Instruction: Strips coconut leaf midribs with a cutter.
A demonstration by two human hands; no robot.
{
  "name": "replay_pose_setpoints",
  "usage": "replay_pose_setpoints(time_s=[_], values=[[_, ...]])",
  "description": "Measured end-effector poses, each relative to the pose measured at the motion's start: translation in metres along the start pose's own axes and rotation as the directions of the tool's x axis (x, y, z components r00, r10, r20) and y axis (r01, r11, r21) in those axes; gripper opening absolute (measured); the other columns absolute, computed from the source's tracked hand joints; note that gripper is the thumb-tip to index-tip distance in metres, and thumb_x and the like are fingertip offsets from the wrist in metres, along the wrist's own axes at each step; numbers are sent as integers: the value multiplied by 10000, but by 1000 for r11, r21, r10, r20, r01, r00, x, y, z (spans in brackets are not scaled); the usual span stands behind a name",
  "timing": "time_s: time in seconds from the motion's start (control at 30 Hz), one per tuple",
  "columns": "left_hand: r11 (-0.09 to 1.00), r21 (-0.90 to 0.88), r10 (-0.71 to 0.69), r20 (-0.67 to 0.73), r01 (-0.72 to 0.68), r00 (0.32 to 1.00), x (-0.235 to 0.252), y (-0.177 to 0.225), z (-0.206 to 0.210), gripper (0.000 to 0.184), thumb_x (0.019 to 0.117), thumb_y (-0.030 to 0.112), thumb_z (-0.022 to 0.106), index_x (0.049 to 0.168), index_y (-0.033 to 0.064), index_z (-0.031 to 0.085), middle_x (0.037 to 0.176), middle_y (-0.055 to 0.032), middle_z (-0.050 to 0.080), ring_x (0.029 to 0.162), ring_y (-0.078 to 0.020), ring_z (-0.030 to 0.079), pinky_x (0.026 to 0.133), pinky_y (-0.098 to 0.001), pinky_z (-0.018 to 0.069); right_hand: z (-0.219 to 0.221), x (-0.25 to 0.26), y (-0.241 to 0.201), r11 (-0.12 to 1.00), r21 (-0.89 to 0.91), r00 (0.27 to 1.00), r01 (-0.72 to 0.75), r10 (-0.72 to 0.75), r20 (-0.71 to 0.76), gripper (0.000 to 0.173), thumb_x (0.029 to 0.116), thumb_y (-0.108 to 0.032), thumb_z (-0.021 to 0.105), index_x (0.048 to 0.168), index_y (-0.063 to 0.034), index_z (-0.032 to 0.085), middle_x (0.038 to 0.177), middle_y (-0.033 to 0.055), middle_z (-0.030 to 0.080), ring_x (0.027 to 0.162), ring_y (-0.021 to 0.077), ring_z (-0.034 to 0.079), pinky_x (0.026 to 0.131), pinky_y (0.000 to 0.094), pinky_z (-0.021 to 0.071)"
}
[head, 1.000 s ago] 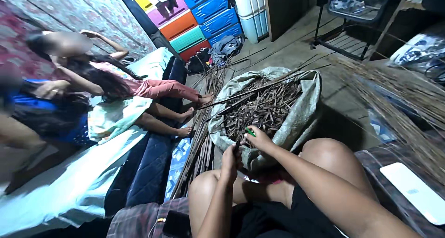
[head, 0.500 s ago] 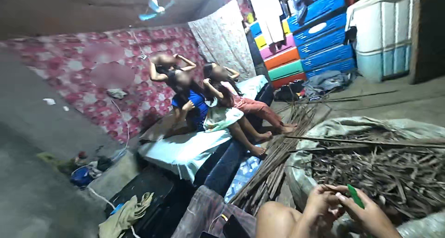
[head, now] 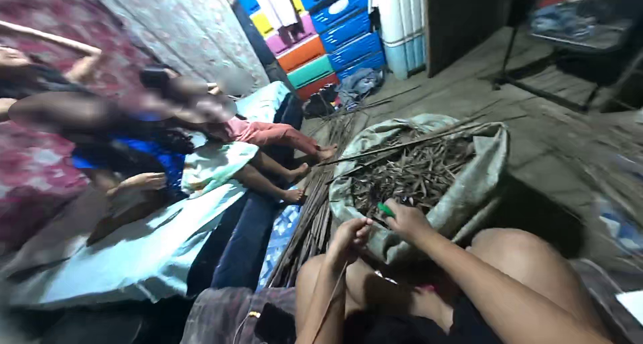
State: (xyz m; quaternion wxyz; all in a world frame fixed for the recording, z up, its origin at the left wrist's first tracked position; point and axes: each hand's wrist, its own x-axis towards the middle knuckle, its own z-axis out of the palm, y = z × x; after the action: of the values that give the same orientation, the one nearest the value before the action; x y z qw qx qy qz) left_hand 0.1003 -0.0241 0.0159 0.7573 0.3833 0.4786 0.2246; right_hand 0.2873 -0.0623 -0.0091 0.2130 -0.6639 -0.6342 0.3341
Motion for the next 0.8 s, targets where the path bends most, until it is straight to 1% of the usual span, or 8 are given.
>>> replay_pose_setpoints(time_s=[0.07,0.13,0.27,0.37,0.47,0.57,0.7,0.8], values=[[999,-40,3,-28,-4,1000,1,2,-3,312,1117,183,307,944,103,554,526,92,376,378,4,325,365,-144,299,7,2,-9,997,-71,991,38,-28,134,380,1083,-297,466,1338,-36,574,1174,263,689,1130,456,665,946,649,498],[998,-56,-6,-20,5,1000,2,0,-3,310,1113,166,297,937,97,542,520,91,370,371,10,321,357,-135,292,13,1,-13,995,-99,984,31,-13,178,380,1097,-313,436,1313,-35,578,1188,249,685,1146,438,662,951,633,501],[996,-84,-27,18,28,999,1,-5,-5,306,1118,172,314,917,114,537,506,98,343,364,15,303,355,-133,278,5,12,-11,978,-178,985,-110,131,109,366,1093,-268,465,1325,-8,577,1234,272,675,1179,462,652,963,636,505],[988,-129,-86,26,89,996,0,-8,2,318,1111,168,324,878,118,534,490,100,341,351,20,310,345,-127,281,3,30,13,950,-124,957,-288,291,11,379,1097,-264,448,1332,2,581,1284,262,659,1221,447,635,985,632,496],[982,-153,-106,38,110,994,3,-14,4,325,1107,161,330,857,124,535,483,102,348,348,23,321,342,-126,289,1,32,15,933,-73,935,-353,353,-14,382,1105,-264,429,1343,-6,581,1311,245,654,1244,427,629,1002,621,492],[982,-154,-110,16,111,994,4,-14,5,321,1106,165,344,862,120,547,484,99,350,350,19,322,346,-129,295,1,28,12,934,-76,936,-348,350,22,396,1110,-277,417,1360,-15,577,1323,241,650,1257,421,623,1010,617,492],[993,-88,-77,14,78,997,5,-14,4,320,1107,164,338,866,129,546,488,101,344,358,16,318,355,-132,292,5,16,-11,971,-115,968,-211,224,112,371,1092,-279,456,1313,-17,599,1263,247,670,1212,428,642,977,627,499],[998,38,-53,6,52,999,-4,-14,6,296,1105,150,344,891,132,547,491,100,340,368,10,310,369,-144,297,2,18,-6,950,-100,951,-295,303,70,377,1092,-233,439,1349,4,579,1296,266,655,1223,450,634,990,639,496]])
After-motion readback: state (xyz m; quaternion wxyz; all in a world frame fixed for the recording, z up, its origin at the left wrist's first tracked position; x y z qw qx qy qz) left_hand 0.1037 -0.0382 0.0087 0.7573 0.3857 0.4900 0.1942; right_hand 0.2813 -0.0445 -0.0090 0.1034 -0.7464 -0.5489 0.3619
